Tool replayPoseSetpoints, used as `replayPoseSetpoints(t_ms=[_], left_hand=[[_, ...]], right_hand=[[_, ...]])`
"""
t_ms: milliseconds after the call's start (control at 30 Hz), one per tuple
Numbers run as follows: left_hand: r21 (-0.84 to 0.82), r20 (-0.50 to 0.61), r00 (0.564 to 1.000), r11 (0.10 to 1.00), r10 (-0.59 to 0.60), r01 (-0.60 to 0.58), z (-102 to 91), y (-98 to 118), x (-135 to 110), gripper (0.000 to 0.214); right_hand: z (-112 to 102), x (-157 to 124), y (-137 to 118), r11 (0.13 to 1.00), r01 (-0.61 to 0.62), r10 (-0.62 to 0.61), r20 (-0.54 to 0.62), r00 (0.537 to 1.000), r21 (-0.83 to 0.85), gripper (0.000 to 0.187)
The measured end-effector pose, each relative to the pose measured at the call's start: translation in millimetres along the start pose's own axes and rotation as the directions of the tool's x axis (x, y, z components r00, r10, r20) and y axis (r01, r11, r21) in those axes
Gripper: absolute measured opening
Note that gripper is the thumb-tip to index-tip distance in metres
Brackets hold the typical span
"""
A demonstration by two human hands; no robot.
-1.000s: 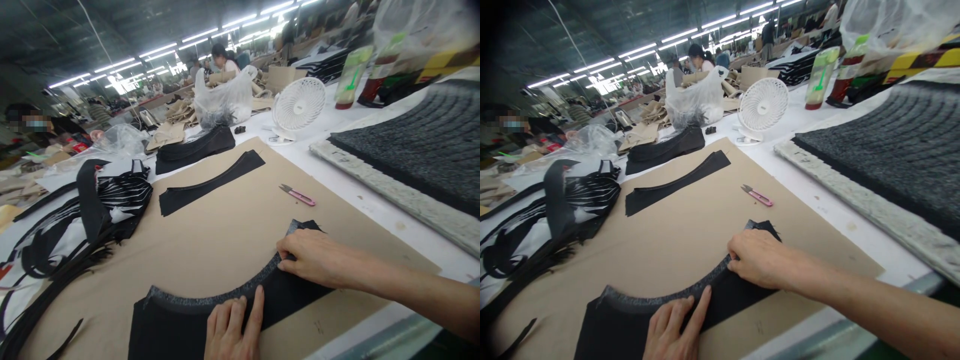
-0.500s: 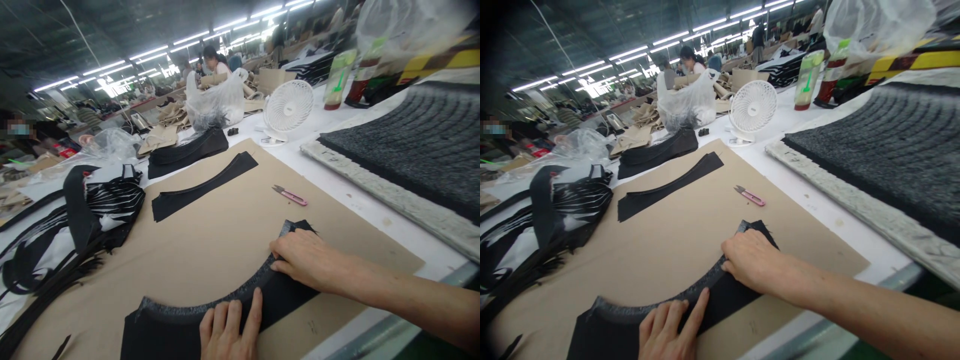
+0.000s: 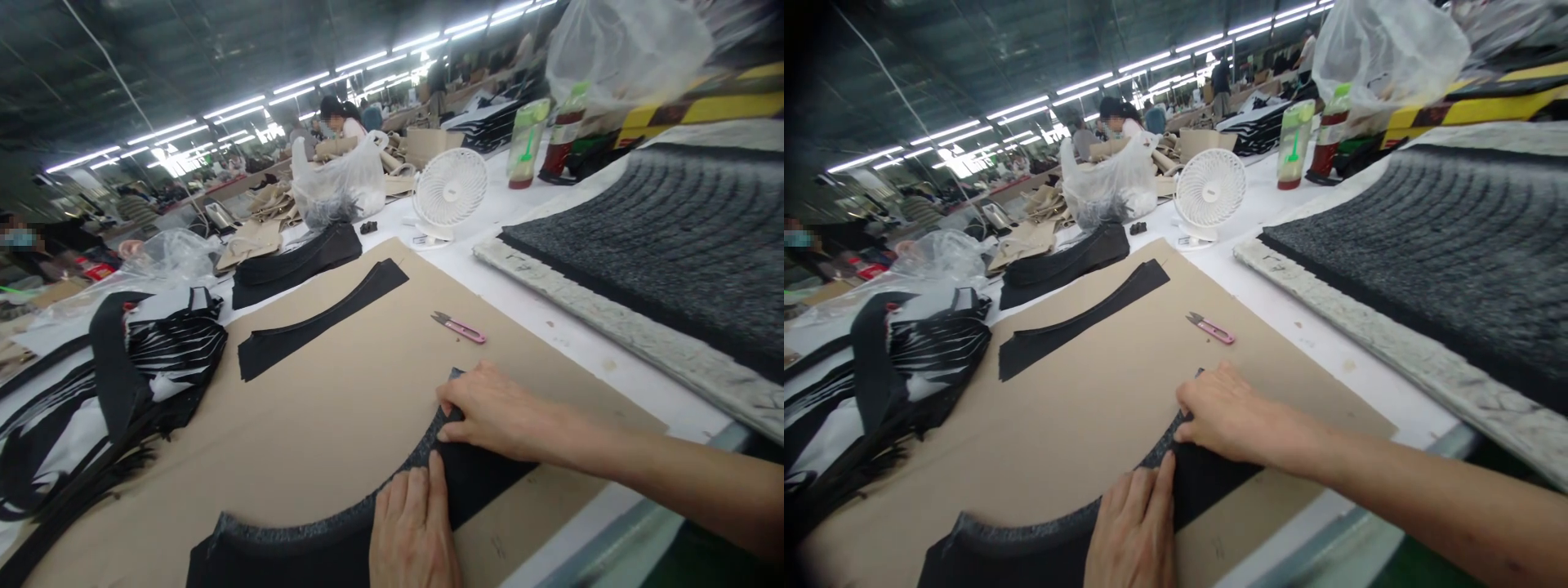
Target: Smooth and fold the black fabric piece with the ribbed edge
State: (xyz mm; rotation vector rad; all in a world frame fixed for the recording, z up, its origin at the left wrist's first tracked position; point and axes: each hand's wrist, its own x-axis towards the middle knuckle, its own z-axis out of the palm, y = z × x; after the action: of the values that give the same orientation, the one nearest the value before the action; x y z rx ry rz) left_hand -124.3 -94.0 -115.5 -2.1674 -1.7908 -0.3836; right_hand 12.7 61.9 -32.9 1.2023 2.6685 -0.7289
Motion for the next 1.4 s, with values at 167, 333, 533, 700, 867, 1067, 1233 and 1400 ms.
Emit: replayPoseSetpoints(t_ms=[167,333,533,700,867,1067,1233,1400], left_hand=[[0.078,-0.020,0.999,0.996,0.036,-0.035,1.0,-2,2,0.040],[0.105,-0.075,0.997,0.994,0.036,-0.028,5.6,0,6,0.037],[0.100,-0.120,0.993,0.995,0.021,-0.009,8.4,3,7,0.037],[0.096,-0.117,0.993,0.995,0.004,0.007,9.5,3,7,0.040],[0.094,-0.105,0.994,0.996,0.003,0.007,10.1,4,7,0.045],[0.096,-0.105,0.994,0.995,0.002,0.008,10.4,4,8,0.045],[0.104,-0.081,0.997,0.994,-0.015,0.024,10.4,4,9,0.044],[0.108,-0.086,0.996,0.994,-0.015,0.024,9.3,5,9,0.042]], right_hand=[[-7,8,26,0.991,-0.013,0.009,0.024,1.000,0.135,0.012],[-4,10,30,0.983,-0.037,0.044,-0.039,0.998,0.178,0.008],[-1,4,32,0.985,-0.010,0.027,-0.101,0.994,0.171,0.005],[0,3,32,0.987,-0.012,0.030,-0.112,0.993,0.162,0.005],[4,7,34,0.986,-0.020,0.042,-0.130,0.991,0.168,0.006],[6,8,40,0.980,0.000,0.028,-0.138,0.990,0.198,0.005],[0,5,41,0.966,0.055,-0.023,-0.125,0.992,0.254,0.010],[-1,1,40,0.943,0.088,-0.050,-0.122,0.991,0.322,0.014]])
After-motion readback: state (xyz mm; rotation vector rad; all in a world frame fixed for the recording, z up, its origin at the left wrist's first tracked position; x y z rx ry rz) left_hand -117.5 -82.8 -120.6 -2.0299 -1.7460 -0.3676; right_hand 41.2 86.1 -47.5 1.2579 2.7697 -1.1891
